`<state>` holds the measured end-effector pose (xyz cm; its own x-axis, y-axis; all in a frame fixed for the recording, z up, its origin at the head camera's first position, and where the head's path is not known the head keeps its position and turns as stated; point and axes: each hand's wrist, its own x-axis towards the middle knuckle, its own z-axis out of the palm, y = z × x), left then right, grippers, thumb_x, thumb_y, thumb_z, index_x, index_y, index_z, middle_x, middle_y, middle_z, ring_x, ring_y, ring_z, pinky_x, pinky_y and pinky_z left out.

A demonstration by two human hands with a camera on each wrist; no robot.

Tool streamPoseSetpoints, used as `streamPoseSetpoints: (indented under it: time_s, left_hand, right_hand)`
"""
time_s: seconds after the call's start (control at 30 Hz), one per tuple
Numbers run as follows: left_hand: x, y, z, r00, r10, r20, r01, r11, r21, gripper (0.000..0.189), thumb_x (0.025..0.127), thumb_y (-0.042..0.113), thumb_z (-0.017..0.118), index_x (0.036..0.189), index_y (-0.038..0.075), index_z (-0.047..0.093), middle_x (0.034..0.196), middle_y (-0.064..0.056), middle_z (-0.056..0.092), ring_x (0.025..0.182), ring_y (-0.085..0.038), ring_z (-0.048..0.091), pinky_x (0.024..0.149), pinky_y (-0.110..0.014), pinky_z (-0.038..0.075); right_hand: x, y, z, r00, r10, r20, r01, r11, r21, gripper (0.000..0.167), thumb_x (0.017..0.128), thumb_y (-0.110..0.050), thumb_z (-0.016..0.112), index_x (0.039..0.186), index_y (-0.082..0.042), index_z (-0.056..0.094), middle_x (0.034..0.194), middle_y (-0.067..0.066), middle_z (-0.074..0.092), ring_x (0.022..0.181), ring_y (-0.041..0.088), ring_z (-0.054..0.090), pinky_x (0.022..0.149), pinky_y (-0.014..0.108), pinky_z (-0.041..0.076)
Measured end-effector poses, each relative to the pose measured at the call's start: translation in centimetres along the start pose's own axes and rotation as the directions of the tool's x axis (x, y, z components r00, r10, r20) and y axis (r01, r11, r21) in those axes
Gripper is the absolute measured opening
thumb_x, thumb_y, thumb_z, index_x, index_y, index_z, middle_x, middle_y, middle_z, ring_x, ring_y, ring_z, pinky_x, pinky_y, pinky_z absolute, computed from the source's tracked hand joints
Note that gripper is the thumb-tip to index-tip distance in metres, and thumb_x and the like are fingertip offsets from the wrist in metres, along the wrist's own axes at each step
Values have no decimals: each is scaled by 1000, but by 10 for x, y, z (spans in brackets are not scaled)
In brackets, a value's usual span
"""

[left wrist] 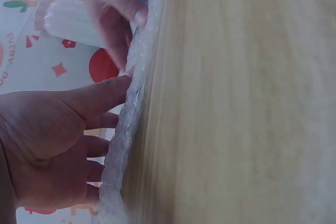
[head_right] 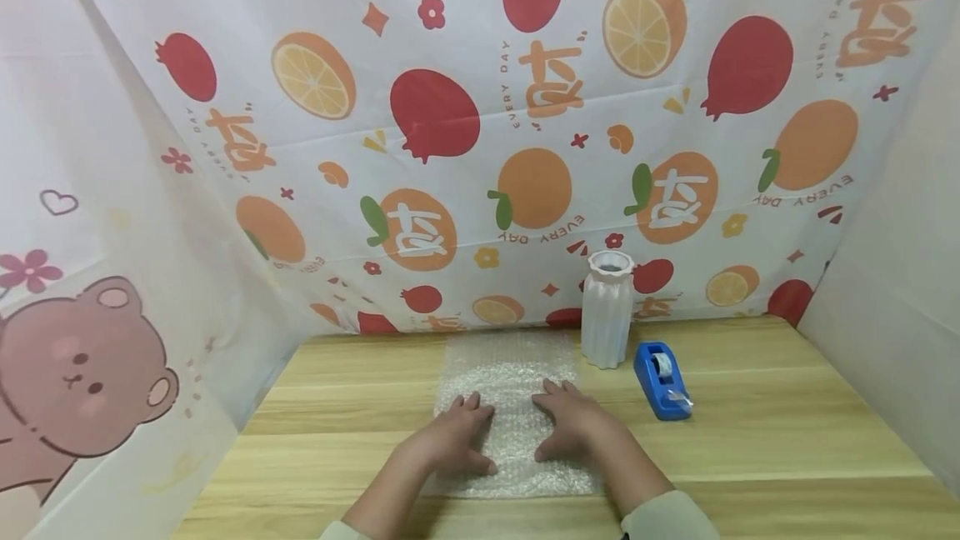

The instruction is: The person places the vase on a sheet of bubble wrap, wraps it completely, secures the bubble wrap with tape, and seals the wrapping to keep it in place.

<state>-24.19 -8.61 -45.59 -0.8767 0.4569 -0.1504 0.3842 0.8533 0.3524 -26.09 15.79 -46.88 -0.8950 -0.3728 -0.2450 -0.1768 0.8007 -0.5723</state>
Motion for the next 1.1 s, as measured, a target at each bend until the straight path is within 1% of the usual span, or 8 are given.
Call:
streamPoseSetpoints:
  time_s: [0.1, 0.2, 0.33, 0.57, 0.77, 0.9, 1.1]
  left_hand:
    - [0, -1, -1, 1000, -22, 7, 22, 999, -25, 91, 69, 44, 85, 144, 9, 47, 156, -25, 30, 144, -49, 24, 111, -64, 27]
    - [-1, -2, -2, 999, -33, 14, 34, 999, -36, 92, 70, 44, 85, 145, 8, 46, 157, -25, 29, 145, -49, 22, 111, -65, 26]
    - [0, -4, -1, 1000, -30, 8, 30, 999, -29, 93, 70, 45, 85, 145, 8, 46, 156, -27, 30, 144, -51, 23, 109, -65, 28]
    - [-1, -4, 0, 999, -35, 0, 35, 998, -54, 93, 69, 44, 86, 145, 7, 46, 156, -27, 29, 144, -51, 22, 109, -66, 27]
    - [-3, -2, -1, 999, -41, -7, 40, 995, -88, 93, 67, 42, 87, 144, 7, 47, 156, -27, 29, 144, -51, 21, 111, -65, 24]
    - [-3, 0, 0, 999, -49, -17, 47, 993, -109, 93, 67, 40, 87, 144, 7, 48, 156, -26, 29, 145, -50, 20, 111, -66, 23]
    - [-4, 1, 4, 998, -32, -45, 27, 993, -113, 91, 67, 40, 88, 141, 6, 50, 154, -26, 33, 143, -51, 24, 110, -67, 25]
  right_hand:
    - [-4, 12, -5, 1000, 18, -21, -17, 999, 42, 80, 70, -33, 87, 142, -22, 53, 160, 6, 31, 149, 40, 18, 113, 65, 21]
    - [-6, 20, -7, 999, 36, -23, -33, 996, 89, 77, 72, -30, 86, 142, -22, 54, 160, 6, 31, 148, 40, 19, 112, 65, 22]
    - [-4, 25, -5, 999, 23, -28, -20, 994, 103, 76, 74, -29, 85, 142, -21, 53, 160, 5, 30, 149, 40, 18, 112, 64, 23]
    - [-2, 23, -3, 998, 15, -59, -10, 996, 86, 78, 72, -26, 86, 142, -17, 52, 160, 8, 31, 148, 43, 18, 112, 65, 21]
    - [-4, 21, -1, 997, 53, -61, -45, 992, 120, 78, 72, -25, 85, 142, -18, 53, 160, 7, 31, 148, 43, 17, 111, 68, 20]
    - [-5, 19, 2, 994, 71, -82, -60, 990, 127, 82, 68, -22, 84, 143, -19, 51, 160, 8, 31, 148, 44, 17, 110, 69, 19]
    - [-5, 10, 3, 987, 119, -106, -108, 988, 108, 79, 64, -15, 82, 139, -18, 54, 158, 12, 33, 145, 46, 21, 108, 70, 22]
